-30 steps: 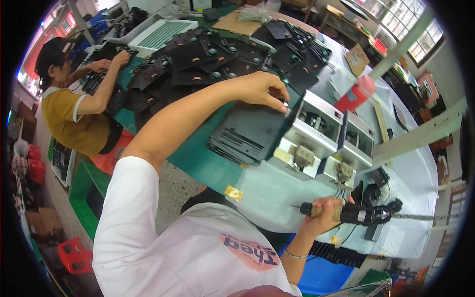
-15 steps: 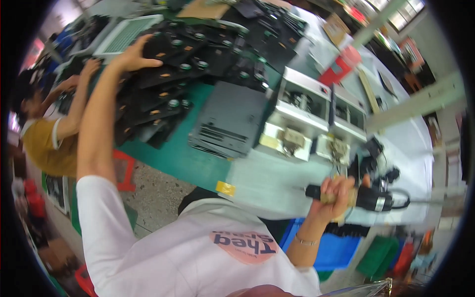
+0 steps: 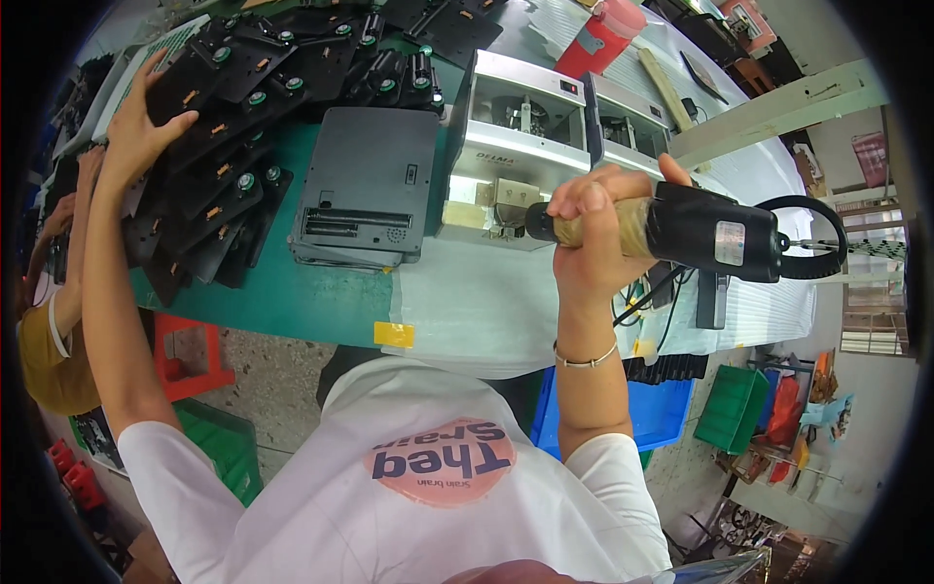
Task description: The person assembles electronic components by driving screws into plastic housings using an electric screwdriver.
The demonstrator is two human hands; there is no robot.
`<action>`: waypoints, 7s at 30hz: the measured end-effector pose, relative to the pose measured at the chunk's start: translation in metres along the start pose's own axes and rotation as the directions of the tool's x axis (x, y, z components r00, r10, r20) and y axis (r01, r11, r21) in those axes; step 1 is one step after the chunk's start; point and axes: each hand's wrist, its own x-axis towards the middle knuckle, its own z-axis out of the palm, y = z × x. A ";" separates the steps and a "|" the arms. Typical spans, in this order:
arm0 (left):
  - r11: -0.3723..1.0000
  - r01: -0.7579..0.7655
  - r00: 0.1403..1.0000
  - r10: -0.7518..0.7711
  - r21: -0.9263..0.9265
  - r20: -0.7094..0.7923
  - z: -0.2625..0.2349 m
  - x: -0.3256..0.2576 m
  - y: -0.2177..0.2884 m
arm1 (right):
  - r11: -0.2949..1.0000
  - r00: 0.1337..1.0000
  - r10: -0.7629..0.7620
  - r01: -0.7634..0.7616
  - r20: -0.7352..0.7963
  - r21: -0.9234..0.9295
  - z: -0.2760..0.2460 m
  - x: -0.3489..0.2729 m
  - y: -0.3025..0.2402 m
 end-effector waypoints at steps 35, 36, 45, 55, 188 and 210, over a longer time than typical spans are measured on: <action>0.813 -0.207 0.869 0.408 -0.544 0.280 0.091 -0.216 0.286 | 0.968 0.978 0.185 -0.199 0.100 0.151 -0.024 -0.027 -0.025; 0.809 -0.220 0.871 0.415 -0.546 0.264 0.091 -0.216 0.286 | 0.962 0.979 0.183 -0.197 0.089 0.187 -0.032 -0.033 -0.027; 0.702 -0.454 0.840 0.543 -0.548 -0.001 0.105 -0.233 0.318 | 0.946 0.961 0.272 -0.276 0.043 0.171 -0.044 -0.072 -0.039; 0.741 -0.444 0.847 0.530 -0.504 0.034 0.114 -0.236 0.320 | 0.954 0.963 0.266 -0.270 0.048 0.128 -0.039 -0.077 -0.032; 0.700 -0.298 0.871 0.477 -0.649 0.114 0.112 -0.223 0.319 | 0.941 0.984 0.168 -0.178 -0.059 -0.288 -0.019 -0.105 -0.056; 0.710 -0.360 0.839 0.531 -0.605 0.123 0.105 -0.222 0.322 | 0.966 0.957 -0.162 0.104 -0.241 -0.236 -0.096 0.019 -0.009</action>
